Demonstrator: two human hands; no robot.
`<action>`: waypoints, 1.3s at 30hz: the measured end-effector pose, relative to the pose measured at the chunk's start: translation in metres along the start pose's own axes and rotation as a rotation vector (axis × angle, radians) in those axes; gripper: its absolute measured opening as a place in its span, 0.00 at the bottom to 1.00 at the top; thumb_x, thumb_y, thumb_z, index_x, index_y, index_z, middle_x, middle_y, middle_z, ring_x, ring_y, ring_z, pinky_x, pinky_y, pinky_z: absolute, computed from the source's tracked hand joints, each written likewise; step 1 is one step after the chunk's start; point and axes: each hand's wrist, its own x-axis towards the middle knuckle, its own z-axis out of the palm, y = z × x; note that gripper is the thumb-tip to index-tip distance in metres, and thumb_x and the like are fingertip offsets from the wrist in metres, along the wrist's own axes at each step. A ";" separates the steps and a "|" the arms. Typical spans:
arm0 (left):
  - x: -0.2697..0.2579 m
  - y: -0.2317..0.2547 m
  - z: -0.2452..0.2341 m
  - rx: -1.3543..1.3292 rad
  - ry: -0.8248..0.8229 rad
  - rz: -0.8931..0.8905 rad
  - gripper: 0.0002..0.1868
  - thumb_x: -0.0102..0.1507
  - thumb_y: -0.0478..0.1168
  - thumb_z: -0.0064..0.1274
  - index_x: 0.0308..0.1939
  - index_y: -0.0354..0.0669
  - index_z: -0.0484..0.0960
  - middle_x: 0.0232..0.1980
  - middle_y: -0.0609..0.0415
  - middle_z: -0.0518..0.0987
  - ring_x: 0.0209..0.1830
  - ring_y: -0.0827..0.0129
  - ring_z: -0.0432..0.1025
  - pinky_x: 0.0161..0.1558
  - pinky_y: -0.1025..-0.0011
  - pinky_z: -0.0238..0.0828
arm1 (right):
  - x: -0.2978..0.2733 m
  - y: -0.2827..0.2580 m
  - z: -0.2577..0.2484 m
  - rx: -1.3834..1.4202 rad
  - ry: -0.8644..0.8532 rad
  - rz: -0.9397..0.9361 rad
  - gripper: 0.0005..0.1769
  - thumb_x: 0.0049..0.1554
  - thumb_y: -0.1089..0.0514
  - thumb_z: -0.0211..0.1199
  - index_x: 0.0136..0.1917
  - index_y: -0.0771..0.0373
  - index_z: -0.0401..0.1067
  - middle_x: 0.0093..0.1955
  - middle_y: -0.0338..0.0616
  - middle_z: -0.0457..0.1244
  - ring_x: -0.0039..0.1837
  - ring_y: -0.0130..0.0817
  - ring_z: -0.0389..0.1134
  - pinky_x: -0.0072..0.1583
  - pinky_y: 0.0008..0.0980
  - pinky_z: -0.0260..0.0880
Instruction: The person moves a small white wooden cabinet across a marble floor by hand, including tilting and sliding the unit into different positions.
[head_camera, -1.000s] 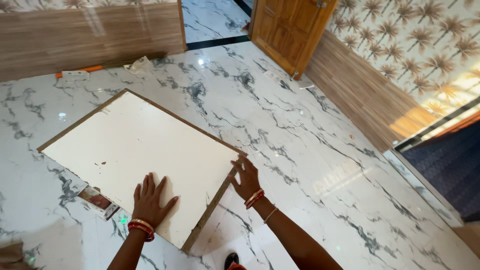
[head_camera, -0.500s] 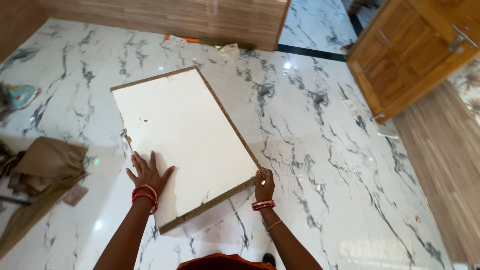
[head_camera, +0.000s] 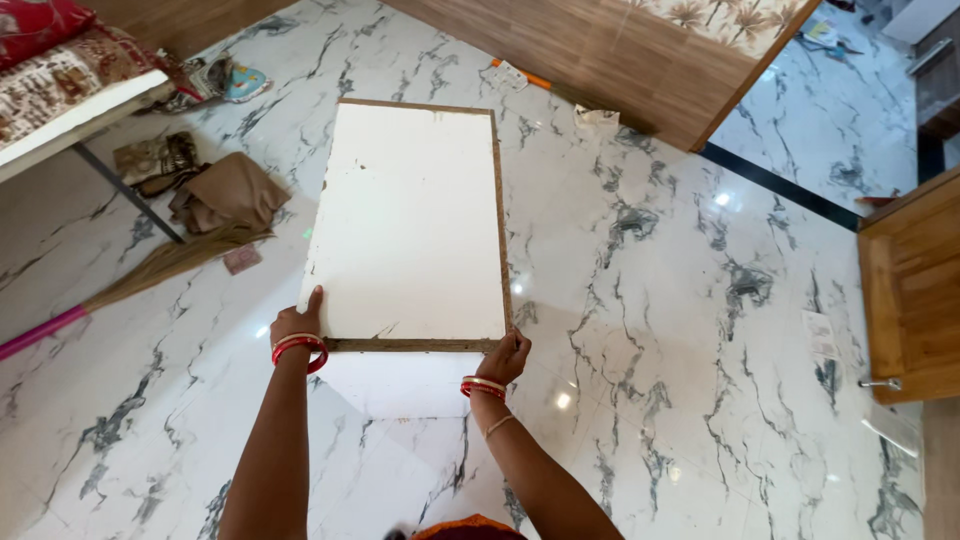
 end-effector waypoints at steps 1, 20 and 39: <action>0.002 0.004 -0.003 0.041 -0.018 -0.037 0.50 0.61 0.82 0.37 0.58 0.41 0.84 0.54 0.37 0.82 0.57 0.45 0.76 0.59 0.52 0.73 | -0.001 -0.007 0.010 0.015 0.056 0.075 0.14 0.63 0.52 0.48 0.53 0.62 0.69 0.49 0.41 0.65 0.50 0.31 0.65 0.55 0.32 0.67; -0.010 0.021 0.076 -0.058 0.104 0.011 0.47 0.64 0.78 0.29 0.53 0.40 0.84 0.50 0.32 0.82 0.54 0.40 0.76 0.56 0.50 0.74 | 0.092 -0.008 0.015 0.233 0.136 -0.128 0.16 0.61 0.64 0.49 0.33 0.62 0.51 0.33 0.34 0.43 0.37 0.27 0.41 0.40 0.32 0.47; -0.222 0.272 0.336 -0.781 -0.258 -0.085 0.32 0.64 0.66 0.45 0.42 0.37 0.75 0.39 0.40 0.82 0.34 0.51 0.79 0.41 0.55 0.77 | 0.526 -0.091 0.019 0.093 -0.364 -0.115 0.14 0.62 0.61 0.58 0.35 0.64 0.60 0.37 0.34 0.53 0.41 0.31 0.51 0.47 0.32 0.54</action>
